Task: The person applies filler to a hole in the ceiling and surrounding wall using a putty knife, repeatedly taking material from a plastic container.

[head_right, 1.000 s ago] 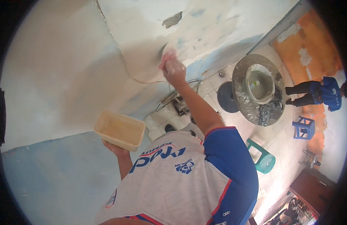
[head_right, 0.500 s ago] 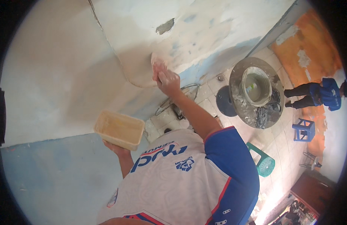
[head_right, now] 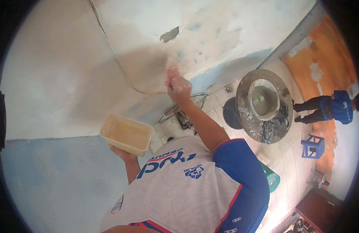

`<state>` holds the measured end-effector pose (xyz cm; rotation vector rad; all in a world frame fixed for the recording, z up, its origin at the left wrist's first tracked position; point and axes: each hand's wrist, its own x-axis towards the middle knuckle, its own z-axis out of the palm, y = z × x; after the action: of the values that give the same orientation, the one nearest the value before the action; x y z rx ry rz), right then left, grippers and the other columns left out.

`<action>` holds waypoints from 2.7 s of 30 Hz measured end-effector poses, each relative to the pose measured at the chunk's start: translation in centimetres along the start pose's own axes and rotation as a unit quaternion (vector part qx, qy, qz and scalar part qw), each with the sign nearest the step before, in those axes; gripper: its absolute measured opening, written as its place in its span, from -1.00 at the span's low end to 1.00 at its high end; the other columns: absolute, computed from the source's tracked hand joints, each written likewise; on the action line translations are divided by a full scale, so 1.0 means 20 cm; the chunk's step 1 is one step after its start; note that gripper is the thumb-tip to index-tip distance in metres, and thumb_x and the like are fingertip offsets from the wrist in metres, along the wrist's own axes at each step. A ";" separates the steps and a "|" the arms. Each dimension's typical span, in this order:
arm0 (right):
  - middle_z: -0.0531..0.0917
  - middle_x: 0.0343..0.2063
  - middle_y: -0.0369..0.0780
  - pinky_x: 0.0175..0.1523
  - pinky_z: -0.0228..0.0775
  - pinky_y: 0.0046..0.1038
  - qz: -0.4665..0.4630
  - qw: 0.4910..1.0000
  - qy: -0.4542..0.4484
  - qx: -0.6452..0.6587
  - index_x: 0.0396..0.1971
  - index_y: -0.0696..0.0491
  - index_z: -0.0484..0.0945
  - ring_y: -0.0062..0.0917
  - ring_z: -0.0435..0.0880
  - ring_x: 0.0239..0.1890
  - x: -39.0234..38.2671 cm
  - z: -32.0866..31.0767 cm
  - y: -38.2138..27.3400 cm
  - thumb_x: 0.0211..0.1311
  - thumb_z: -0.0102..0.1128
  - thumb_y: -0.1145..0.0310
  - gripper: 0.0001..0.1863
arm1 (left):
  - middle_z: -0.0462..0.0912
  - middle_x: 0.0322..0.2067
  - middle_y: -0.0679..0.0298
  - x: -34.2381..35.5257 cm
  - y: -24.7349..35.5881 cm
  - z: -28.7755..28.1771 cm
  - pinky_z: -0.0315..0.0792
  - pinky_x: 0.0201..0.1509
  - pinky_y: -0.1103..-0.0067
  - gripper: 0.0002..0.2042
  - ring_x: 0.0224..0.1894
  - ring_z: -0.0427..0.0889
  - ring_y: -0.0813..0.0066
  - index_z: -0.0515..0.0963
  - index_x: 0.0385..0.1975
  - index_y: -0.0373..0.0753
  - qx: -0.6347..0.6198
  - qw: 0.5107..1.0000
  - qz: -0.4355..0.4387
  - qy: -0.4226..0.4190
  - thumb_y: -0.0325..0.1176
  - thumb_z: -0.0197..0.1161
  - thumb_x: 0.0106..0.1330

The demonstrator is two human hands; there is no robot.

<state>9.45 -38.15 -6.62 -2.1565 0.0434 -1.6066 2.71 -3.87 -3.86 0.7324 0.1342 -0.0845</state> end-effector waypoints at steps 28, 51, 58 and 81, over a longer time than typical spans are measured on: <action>0.68 -0.48 -0.13 -0.35 0.50 -0.30 0.294 0.926 -0.234 0.044 -0.38 0.10 0.63 -0.25 0.65 -0.48 -0.28 -0.64 0.05 0.11 0.36 0.37 -0.86 | 0.42 0.35 0.22 -0.52 -0.40 0.05 0.44 0.38 0.21 -0.32 0.35 0.45 0.16 0.28 0.42 -0.11 -0.004 0.998 0.004 0.059 0.26 -0.12 0.49; 0.73 -0.38 -0.20 -0.38 0.41 -0.65 0.544 0.780 -0.070 0.300 -0.23 0.10 0.48 -0.72 0.62 -0.45 0.00 -2.23 -0.48 0.23 0.42 0.60 -0.74 | 0.33 0.43 0.19 -1.21 -1.07 0.10 0.31 0.46 0.13 -0.24 0.42 0.36 0.09 0.20 0.50 -0.04 -0.113 0.951 -0.288 -0.004 0.33 -0.17 0.44; 0.74 -0.37 -0.21 -0.27 0.50 -0.62 0.552 0.742 -0.188 0.331 -0.24 0.15 0.56 -0.67 0.67 -0.39 -0.05 -2.45 -0.36 0.20 0.43 0.62 -0.79 | 0.47 0.31 0.20 -1.39 -1.24 0.51 0.44 0.37 0.25 -0.29 0.30 0.50 0.20 0.31 0.43 -0.07 -0.083 0.958 -0.258 -0.097 0.29 -0.31 0.49; 0.74 -0.25 -0.25 -0.06 0.55 -0.59 0.561 0.581 -0.502 0.309 -0.11 0.26 0.66 -0.69 0.66 -0.24 -0.38 -3.20 1.10 0.42 0.22 0.51 -0.84 | 0.34 0.41 0.10 -2.01 -2.55 0.95 0.27 0.48 0.11 -0.21 0.39 0.37 0.01 0.22 0.49 -0.08 -0.064 0.966 -0.250 -0.005 0.36 -0.26 0.44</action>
<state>-46.52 -76.99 -7.48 -1.4851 0.3458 0.3899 -41.62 -53.17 -17.52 0.5563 0.3113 -0.5557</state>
